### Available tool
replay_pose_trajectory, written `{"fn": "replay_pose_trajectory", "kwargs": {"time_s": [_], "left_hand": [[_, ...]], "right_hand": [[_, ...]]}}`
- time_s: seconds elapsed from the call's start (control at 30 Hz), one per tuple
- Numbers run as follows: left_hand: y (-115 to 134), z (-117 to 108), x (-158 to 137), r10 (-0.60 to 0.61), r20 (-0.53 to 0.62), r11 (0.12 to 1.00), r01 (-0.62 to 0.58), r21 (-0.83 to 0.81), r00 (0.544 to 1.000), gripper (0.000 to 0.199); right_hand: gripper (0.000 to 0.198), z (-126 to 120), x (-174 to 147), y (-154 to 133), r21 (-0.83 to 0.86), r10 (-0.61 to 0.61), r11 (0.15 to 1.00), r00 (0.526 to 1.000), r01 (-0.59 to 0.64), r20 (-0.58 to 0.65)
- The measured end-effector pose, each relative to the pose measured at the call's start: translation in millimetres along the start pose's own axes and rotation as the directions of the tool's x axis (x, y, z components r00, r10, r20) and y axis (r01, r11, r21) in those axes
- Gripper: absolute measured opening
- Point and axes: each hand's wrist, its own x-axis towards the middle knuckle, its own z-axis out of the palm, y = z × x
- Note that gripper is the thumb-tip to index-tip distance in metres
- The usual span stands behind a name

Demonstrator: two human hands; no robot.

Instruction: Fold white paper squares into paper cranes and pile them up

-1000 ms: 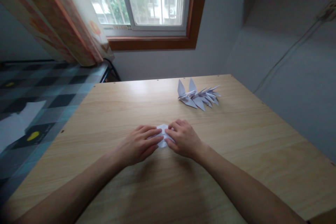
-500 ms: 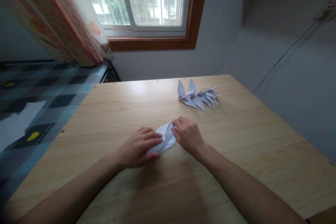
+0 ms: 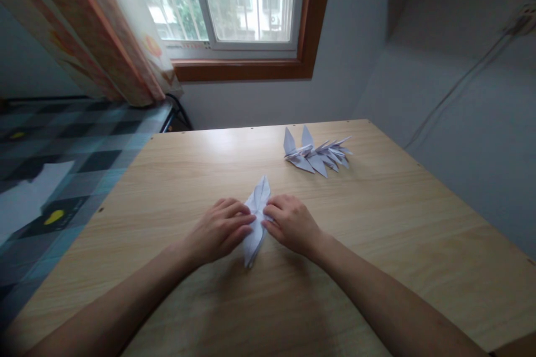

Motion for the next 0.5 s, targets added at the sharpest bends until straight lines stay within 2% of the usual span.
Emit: {"fn": "replay_pose_trajectory", "kwargs": {"time_s": [0.17,0.5], "left_hand": [[-5.9,8.1,-1.9,0.012,-0.071,0.998,-0.016,-0.061,0.997,0.023],[-3.5,5.8,1.1,-0.102,0.054,0.994,0.104,-0.02,0.993,0.028]], "right_hand": [[0.008,1.3,-0.4,1.2,0.016,0.02,1.0,1.0,-0.021,0.021],[0.017,-0.7,-0.1,2.6,0.075,0.066,0.995,0.995,-0.072,0.081]]}}
